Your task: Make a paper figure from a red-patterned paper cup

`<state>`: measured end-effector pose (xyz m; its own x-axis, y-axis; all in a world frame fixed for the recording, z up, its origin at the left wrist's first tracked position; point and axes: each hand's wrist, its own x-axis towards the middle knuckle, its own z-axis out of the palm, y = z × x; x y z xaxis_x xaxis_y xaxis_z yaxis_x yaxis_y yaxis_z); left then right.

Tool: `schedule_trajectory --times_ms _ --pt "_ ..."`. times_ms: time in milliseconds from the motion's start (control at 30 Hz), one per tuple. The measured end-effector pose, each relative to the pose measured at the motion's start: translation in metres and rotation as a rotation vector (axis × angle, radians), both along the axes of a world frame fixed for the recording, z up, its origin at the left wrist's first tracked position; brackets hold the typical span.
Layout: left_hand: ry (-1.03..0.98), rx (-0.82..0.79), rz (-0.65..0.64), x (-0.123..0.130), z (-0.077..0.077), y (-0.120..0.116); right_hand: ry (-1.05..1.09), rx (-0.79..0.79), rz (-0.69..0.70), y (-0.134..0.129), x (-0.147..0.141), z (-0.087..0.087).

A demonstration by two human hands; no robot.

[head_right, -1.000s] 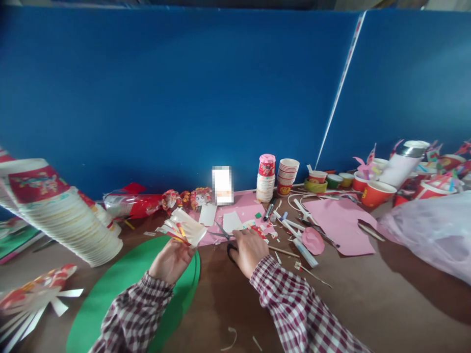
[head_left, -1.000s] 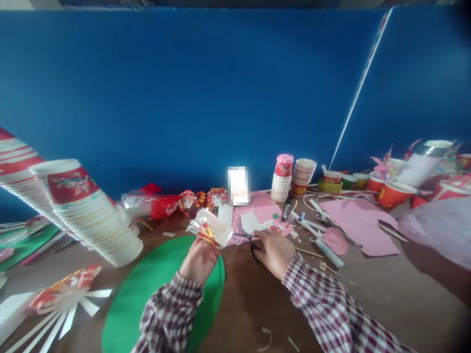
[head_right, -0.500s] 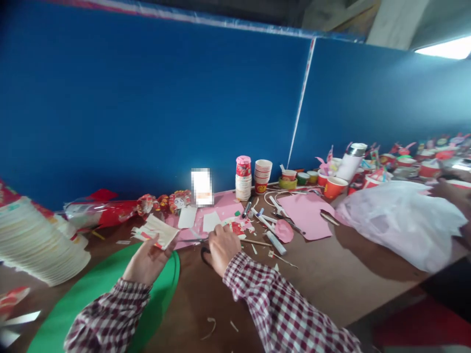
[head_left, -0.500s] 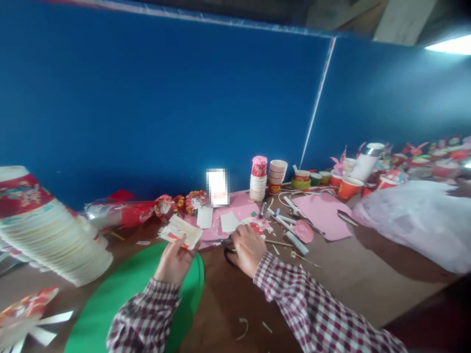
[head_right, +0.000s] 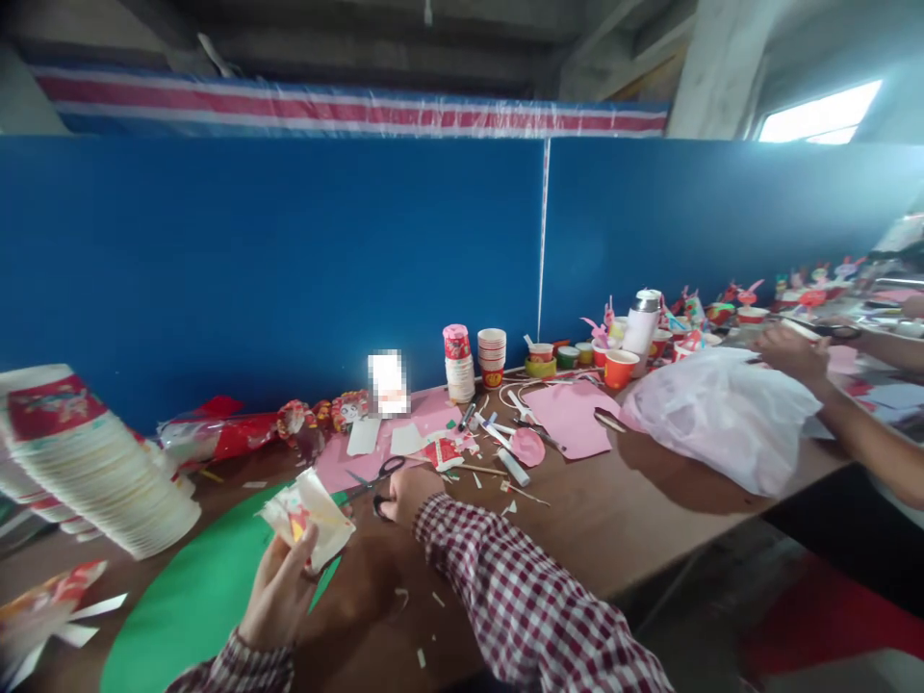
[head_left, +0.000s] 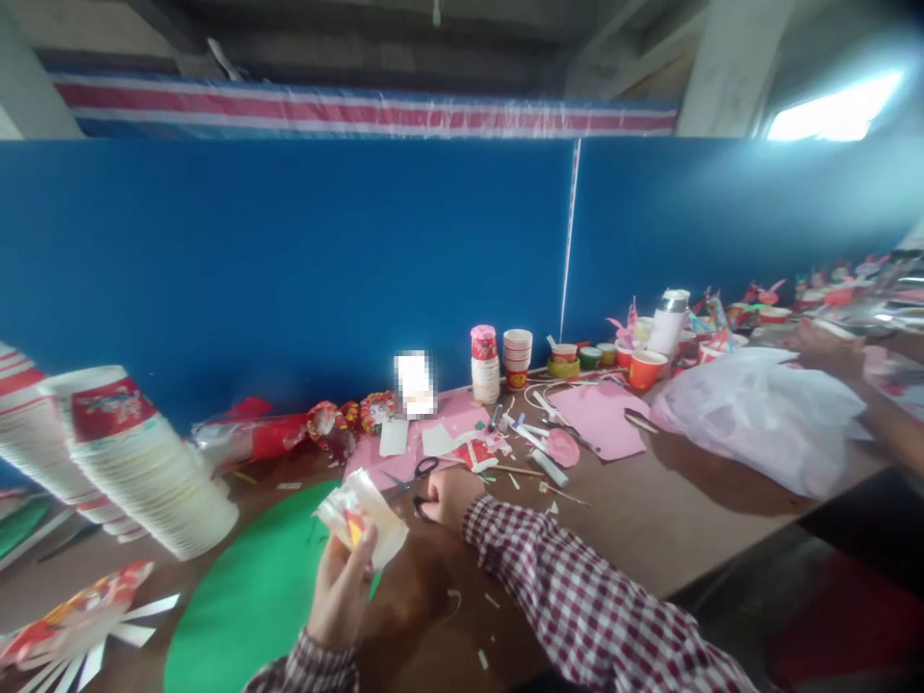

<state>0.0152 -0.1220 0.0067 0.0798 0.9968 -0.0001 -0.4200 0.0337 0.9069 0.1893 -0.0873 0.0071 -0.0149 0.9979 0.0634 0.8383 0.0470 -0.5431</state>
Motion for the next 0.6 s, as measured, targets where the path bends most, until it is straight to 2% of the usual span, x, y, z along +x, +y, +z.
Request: schedule_trajectory --times_ms 200,333,467,600 --pt "0.038 -0.092 0.026 -0.007 -0.002 -0.028 0.075 0.028 0.062 -0.017 0.005 -0.002" --pt "0.058 -0.081 0.044 -0.002 -0.001 -0.03 0.053 0.099 0.067 -0.027 0.0 -0.004" --pt "0.099 -0.009 0.073 0.001 -0.005 -0.027 0.058 0.126 0.099 -0.029 -0.003 -0.005" --pt "0.072 -0.014 0.084 0.0 -0.009 -0.025 0.106 0.166 0.126 -0.031 0.0 -0.005"
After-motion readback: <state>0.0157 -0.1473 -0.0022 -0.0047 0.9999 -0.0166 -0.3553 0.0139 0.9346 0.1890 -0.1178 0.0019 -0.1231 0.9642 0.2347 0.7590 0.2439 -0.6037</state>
